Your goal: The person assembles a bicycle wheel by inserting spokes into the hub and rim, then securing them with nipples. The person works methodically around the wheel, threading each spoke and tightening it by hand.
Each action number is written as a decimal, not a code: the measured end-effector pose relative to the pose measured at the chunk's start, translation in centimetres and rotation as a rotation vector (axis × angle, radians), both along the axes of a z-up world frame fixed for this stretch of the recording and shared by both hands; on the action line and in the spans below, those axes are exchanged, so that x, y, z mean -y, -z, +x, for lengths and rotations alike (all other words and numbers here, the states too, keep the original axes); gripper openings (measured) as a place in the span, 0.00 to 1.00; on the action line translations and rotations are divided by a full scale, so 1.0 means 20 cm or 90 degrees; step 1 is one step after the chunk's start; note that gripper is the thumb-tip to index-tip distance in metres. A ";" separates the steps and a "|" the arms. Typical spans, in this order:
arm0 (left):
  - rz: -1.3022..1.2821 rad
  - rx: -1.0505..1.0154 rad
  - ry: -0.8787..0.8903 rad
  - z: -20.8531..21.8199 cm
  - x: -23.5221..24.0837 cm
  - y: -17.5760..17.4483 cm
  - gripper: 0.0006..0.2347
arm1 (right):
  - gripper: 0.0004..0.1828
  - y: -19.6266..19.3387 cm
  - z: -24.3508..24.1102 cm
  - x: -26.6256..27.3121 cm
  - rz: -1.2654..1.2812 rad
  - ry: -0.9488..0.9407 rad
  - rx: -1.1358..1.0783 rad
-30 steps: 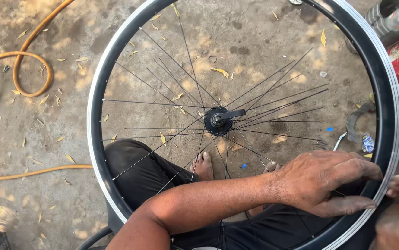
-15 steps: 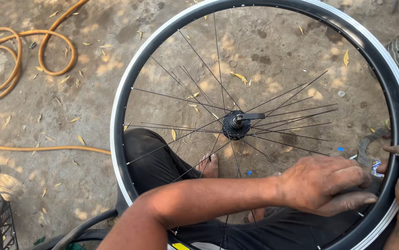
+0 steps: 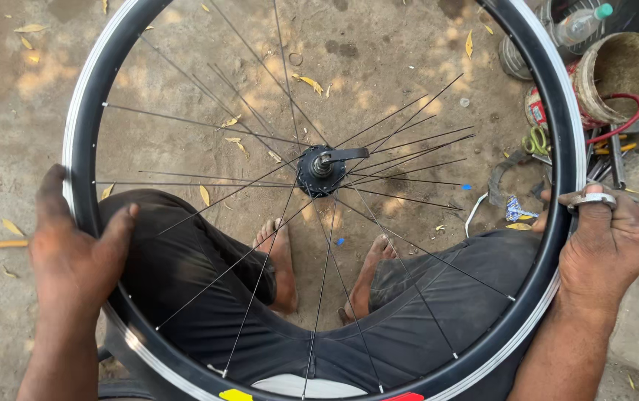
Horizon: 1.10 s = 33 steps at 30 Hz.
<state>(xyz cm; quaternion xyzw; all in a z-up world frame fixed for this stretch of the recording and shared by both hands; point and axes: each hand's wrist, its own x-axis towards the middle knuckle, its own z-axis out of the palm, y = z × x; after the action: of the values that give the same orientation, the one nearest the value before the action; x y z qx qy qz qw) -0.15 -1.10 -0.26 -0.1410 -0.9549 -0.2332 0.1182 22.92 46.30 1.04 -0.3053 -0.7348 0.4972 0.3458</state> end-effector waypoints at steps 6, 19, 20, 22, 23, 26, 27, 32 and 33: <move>0.311 0.159 -0.065 -0.30 0.09 -0.02 0.24 | 0.10 -0.07 0.11 0.33 0.140 0.028 0.051; 0.406 0.103 0.029 -0.55 -0.10 0.25 0.14 | 0.07 -0.08 0.23 0.66 0.349 0.125 0.194; 0.334 0.033 0.050 -0.55 -0.12 0.24 0.15 | 0.08 -0.10 0.22 0.64 0.405 0.116 0.212; 0.226 -0.089 0.075 -0.55 -0.15 0.20 0.15 | 0.10 -0.17 0.18 0.58 0.474 0.084 0.230; 0.187 -0.131 0.079 -0.54 -0.14 0.18 0.15 | 0.10 -0.20 0.15 0.57 0.485 0.059 0.240; 0.205 -0.125 0.060 -0.50 -0.16 0.15 0.14 | 0.05 -0.29 0.00 0.44 0.461 -0.104 0.253; 0.222 -0.103 0.050 -0.47 -0.16 0.14 0.14 | 0.06 -0.31 -0.10 0.39 0.490 -0.194 0.248; 0.210 -0.070 0.038 -0.40 -0.09 0.15 0.14 | 0.16 -0.17 -0.54 0.30 0.602 -0.456 0.317; 0.226 -0.064 0.035 -0.40 -0.08 0.16 0.13 | 0.16 -0.12 -0.60 0.31 0.663 -0.474 0.329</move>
<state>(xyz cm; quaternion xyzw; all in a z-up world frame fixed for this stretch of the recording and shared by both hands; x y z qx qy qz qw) -8.19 0.49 -3.43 -0.1555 -0.8875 -0.3937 0.1821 10.96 40.20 3.53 0.0647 -0.9927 0.0762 0.0676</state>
